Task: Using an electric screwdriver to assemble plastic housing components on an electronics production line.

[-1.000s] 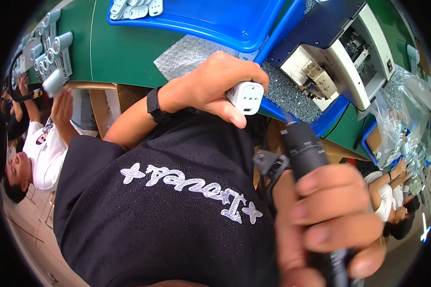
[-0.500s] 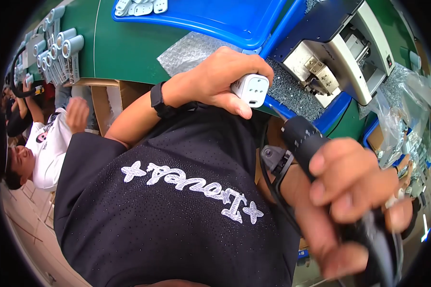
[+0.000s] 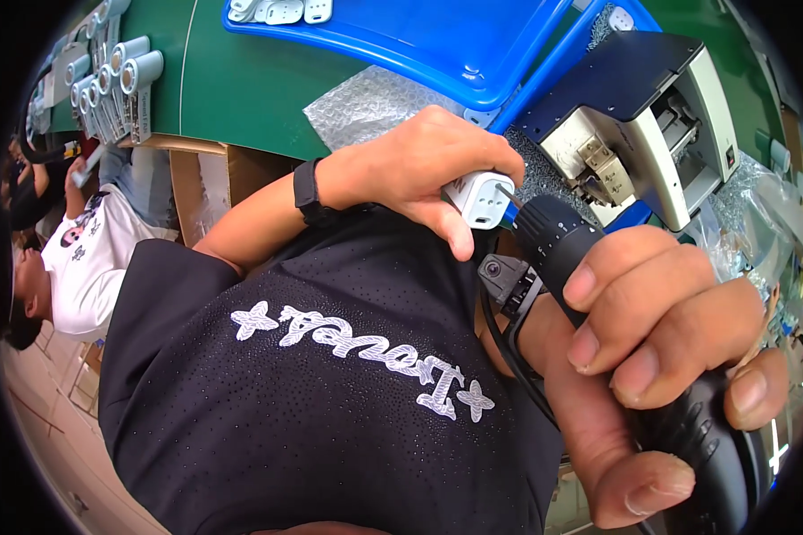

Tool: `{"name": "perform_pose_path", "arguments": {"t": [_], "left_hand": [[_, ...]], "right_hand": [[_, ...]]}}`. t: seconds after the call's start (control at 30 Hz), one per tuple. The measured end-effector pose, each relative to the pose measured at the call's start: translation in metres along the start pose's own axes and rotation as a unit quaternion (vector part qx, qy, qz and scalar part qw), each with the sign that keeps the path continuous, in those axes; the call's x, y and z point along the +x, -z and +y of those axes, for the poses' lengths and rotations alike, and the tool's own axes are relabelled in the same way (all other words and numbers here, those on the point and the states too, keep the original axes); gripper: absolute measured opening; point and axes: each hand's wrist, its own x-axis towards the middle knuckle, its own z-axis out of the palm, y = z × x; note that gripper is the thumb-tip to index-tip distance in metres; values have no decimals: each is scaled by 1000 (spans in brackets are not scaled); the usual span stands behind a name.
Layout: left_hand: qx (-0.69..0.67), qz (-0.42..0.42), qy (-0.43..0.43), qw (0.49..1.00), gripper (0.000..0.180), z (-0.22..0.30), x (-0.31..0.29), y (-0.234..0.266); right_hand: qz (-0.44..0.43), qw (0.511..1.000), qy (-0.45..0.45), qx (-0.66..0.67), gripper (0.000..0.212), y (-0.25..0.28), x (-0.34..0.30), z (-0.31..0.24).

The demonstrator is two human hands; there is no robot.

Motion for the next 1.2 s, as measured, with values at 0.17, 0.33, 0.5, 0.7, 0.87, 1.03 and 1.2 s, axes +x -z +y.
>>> {"name": "perform_pose_path", "arguments": {"t": [0.17, 0.33, 0.5, 0.7, 0.87, 1.03, 1.2], "left_hand": [[25, 121, -44, 991, 63, 2, 0, -3], [96, 199, -45, 974, 45, 11, -16, 2], [376, 80, -184, 905, 28, 42, -2, 91], [493, 63, -8, 867, 37, -34, 90, 272], [612, -52, 5, 789, 43, -141, 104, 362], [366, 361, -76, 854, 56, -45, 74, 316], [606, 495, 114, 613, 42, 29, -86, 258]], "right_hand": [[2, 998, 0, 62, 42, -1, -1, 6], [11, 999, 31, 30, 44, -4, -4, 4], [33, 999, 33, 5, 44, -10, 8, 13], [48, 927, -161, -335, 52, -49, 47, 73], [-166, 777, -158, -586, 63, -77, 81, 161], [-213, 733, -204, -613, 58, -72, 94, 223], [-220, 741, -181, -608, 51, -67, 88, 234]]}}
